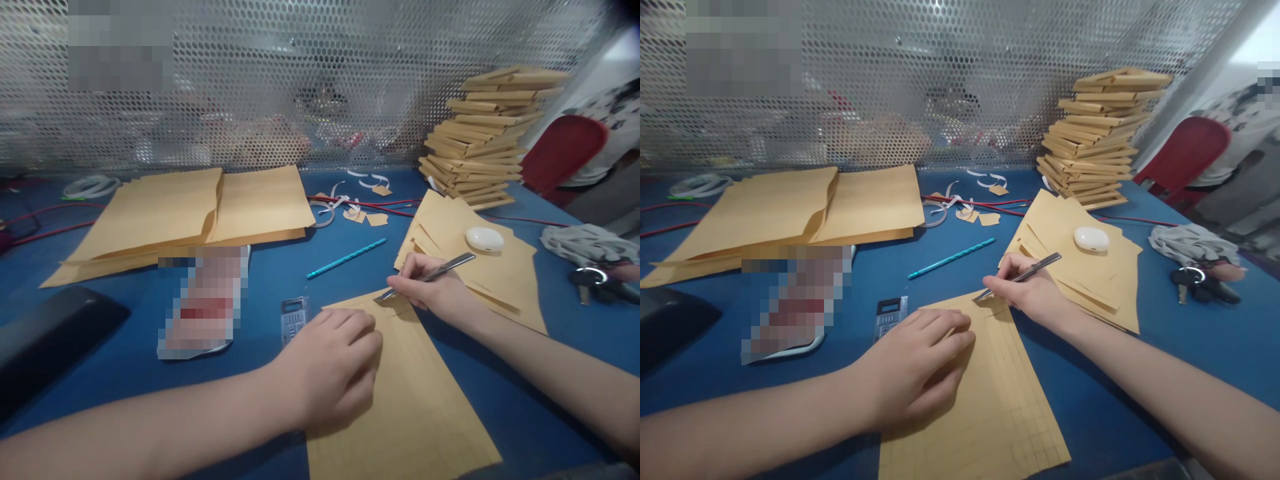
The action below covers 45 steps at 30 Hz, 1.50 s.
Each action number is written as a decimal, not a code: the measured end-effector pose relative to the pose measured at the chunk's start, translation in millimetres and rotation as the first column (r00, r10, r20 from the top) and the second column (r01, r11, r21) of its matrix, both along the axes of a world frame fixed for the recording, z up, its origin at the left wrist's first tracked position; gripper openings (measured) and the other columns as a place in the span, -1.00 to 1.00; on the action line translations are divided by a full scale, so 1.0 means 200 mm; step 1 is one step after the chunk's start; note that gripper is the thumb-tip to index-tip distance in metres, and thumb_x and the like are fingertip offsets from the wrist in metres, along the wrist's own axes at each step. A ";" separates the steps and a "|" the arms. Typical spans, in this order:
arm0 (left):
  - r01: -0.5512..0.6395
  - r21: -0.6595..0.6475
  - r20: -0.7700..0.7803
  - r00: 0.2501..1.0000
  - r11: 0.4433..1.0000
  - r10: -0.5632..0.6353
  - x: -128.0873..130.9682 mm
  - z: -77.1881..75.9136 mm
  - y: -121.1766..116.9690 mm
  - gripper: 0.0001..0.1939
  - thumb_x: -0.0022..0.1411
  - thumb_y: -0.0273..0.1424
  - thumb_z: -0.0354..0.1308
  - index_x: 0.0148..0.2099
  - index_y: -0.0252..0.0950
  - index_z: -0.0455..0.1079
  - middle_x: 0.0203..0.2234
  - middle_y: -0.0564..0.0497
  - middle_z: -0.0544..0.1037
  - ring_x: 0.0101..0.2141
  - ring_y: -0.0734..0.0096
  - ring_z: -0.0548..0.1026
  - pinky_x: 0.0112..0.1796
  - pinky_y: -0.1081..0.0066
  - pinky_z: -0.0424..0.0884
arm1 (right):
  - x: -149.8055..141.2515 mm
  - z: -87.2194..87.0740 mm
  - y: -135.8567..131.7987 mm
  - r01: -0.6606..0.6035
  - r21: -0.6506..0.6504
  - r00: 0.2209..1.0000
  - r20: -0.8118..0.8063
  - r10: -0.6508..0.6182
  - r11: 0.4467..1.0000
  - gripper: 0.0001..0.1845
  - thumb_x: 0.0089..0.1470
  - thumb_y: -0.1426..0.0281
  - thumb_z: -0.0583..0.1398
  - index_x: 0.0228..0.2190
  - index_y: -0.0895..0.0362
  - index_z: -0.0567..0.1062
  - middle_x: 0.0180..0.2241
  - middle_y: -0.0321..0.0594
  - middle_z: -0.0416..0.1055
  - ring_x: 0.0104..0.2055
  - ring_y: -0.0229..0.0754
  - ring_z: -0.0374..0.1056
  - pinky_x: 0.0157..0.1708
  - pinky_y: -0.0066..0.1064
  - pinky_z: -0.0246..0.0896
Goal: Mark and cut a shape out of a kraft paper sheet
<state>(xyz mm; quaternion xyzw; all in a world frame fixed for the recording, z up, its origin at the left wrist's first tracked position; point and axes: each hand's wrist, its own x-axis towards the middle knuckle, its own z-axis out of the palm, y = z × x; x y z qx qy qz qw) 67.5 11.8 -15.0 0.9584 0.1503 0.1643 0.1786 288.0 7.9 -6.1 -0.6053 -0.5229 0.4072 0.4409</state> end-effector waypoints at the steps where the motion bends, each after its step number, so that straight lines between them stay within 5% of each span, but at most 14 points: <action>1: -0.001 0.003 0.003 1.000 1.000 0.001 0.00 0.00 0.00 -0.78 0.23 -0.47 -0.03 -0.12 -0.37 0.36 -0.16 -0.11 0.42 -0.07 0.19 0.38 -0.04 0.20 0.31 | 0.00 0.00 0.00 -0.002 -0.001 1.000 0.003 0.002 1.000 -0.62 -0.12 0.25 0.34 -0.66 0.10 0.26 -0.77 -0.45 0.20 -0.74 -0.42 0.04 -0.73 -0.51 -0.14; 45: -0.005 -0.006 -0.023 1.000 1.000 0.005 0.00 0.00 -0.01 -0.80 0.23 -0.48 -0.03 -0.14 -0.36 0.36 -0.17 -0.11 0.42 -0.08 0.18 0.38 -0.05 0.19 0.31 | 0.00 -0.01 0.01 0.058 0.044 0.996 -0.064 -0.055 0.997 -0.60 -0.10 0.20 0.35 -0.63 0.09 0.25 -0.78 -0.44 0.26 -0.77 -0.39 0.13 -0.76 -0.50 0.03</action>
